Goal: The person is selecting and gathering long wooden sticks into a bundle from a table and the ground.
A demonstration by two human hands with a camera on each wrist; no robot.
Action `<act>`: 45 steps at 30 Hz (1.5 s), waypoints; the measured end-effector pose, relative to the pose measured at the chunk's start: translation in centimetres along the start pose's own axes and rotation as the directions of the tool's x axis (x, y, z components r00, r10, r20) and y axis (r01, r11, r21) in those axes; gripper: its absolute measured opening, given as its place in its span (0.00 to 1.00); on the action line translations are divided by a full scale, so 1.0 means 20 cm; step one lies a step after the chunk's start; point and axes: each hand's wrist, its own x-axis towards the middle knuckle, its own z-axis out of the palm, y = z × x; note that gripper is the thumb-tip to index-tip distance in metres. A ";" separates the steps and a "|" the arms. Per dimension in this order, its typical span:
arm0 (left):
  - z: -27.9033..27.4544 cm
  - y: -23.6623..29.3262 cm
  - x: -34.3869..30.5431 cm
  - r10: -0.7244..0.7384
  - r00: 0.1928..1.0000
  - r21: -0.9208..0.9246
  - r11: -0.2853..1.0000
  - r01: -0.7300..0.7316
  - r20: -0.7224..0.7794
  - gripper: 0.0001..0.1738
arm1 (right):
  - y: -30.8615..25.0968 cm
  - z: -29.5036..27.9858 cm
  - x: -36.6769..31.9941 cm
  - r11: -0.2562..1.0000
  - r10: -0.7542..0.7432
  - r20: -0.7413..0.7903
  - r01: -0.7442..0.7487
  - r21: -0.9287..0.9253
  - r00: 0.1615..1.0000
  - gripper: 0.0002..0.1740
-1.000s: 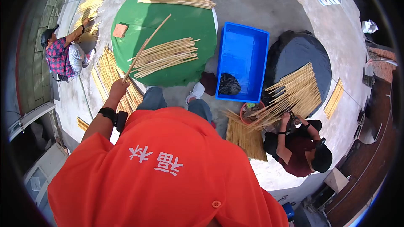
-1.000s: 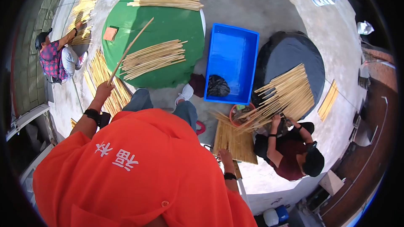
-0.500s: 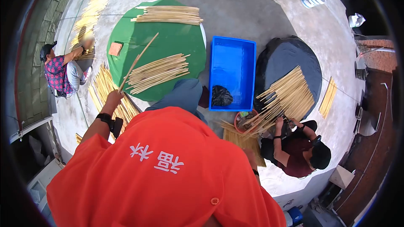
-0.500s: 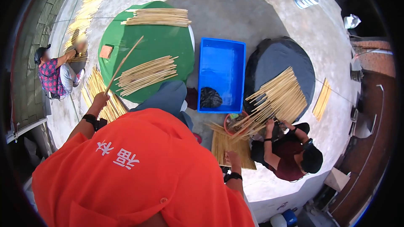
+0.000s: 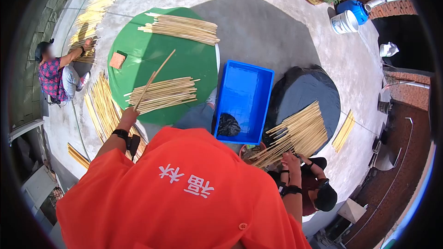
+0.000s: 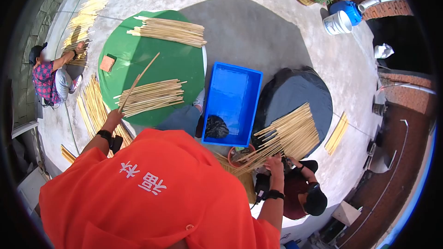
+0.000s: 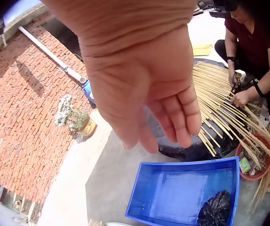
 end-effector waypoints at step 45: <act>0.04 1.58 -0.13 -0.825 0.490 -0.336 0.564 0.755 -0.282 0.21 | -2.72 -0.93 2.70 0.621 0.216 0.128 -0.035 -0.783 0.968 0.16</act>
